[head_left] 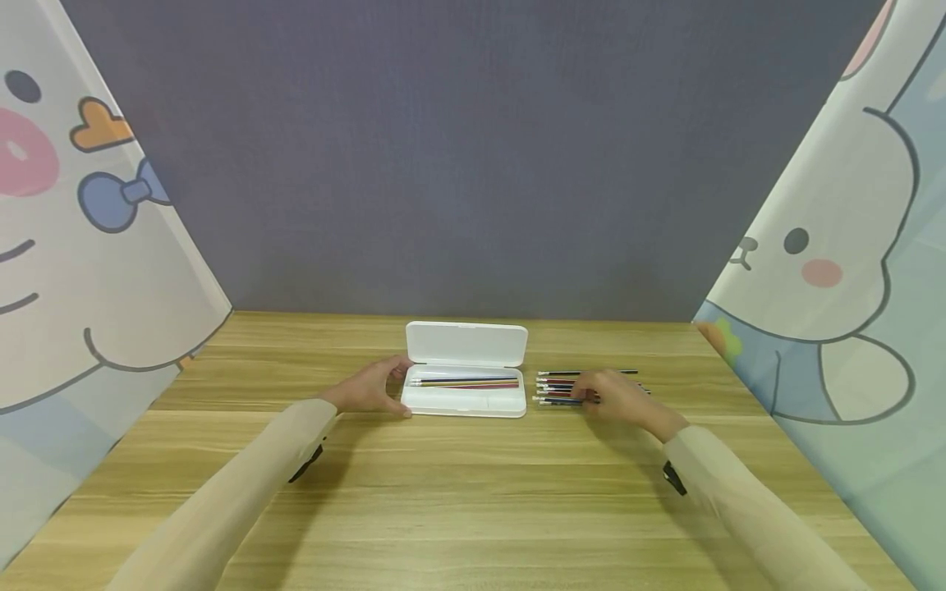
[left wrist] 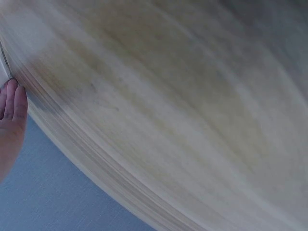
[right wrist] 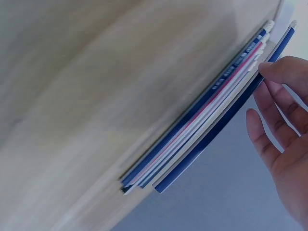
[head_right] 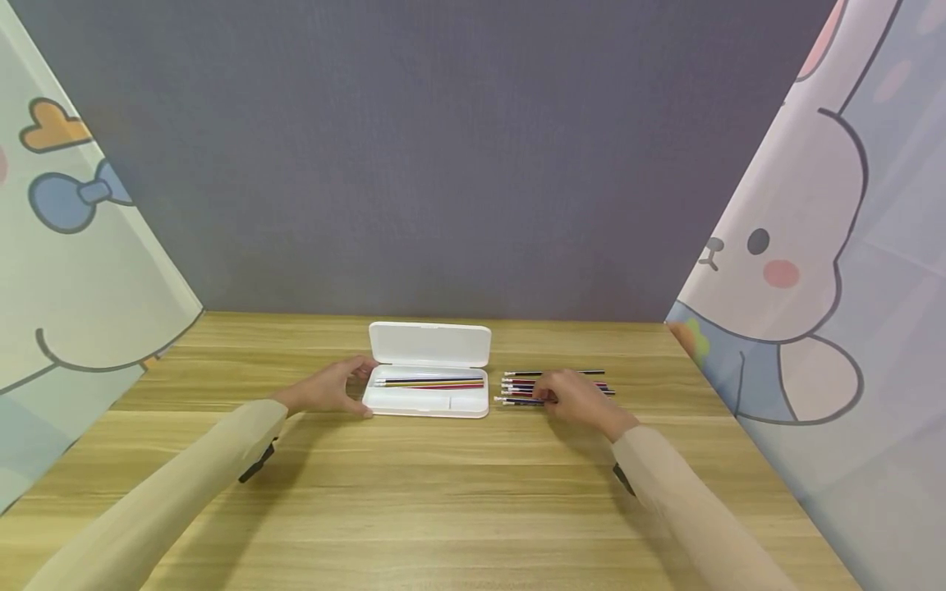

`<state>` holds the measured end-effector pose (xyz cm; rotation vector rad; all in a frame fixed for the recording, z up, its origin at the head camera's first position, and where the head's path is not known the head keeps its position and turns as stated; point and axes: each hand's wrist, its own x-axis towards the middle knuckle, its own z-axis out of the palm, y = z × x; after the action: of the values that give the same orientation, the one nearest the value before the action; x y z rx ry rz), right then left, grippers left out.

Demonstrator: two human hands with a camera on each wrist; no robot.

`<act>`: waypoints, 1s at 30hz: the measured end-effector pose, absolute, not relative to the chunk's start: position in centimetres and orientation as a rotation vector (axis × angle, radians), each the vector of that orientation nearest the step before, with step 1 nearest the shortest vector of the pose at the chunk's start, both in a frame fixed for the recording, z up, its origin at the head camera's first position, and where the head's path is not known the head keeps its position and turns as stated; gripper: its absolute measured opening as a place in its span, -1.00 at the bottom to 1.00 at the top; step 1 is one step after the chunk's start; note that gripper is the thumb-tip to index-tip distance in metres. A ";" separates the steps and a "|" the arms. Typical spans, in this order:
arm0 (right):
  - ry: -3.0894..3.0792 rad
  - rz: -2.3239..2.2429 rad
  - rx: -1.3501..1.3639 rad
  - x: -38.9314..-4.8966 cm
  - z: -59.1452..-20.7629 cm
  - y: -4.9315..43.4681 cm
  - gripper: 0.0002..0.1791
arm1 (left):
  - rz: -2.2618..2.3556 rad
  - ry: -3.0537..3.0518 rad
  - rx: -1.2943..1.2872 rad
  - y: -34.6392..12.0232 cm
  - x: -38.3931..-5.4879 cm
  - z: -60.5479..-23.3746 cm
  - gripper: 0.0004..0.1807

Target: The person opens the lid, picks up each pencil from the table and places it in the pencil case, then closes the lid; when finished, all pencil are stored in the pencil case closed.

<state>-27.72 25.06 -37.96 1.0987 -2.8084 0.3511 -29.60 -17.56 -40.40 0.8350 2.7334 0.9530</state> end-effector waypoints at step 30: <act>-2.684 0.440 1.286 -31.5 -37.7 15.2 -0.84 | 0.947 2.737 0.824 -17.6 -29.8 -40.5 -0.10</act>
<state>-31.47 15.25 -37.73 1.2863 -2.6841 0.4403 -29.75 -17.65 -40.54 0.8237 2.7369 0.9471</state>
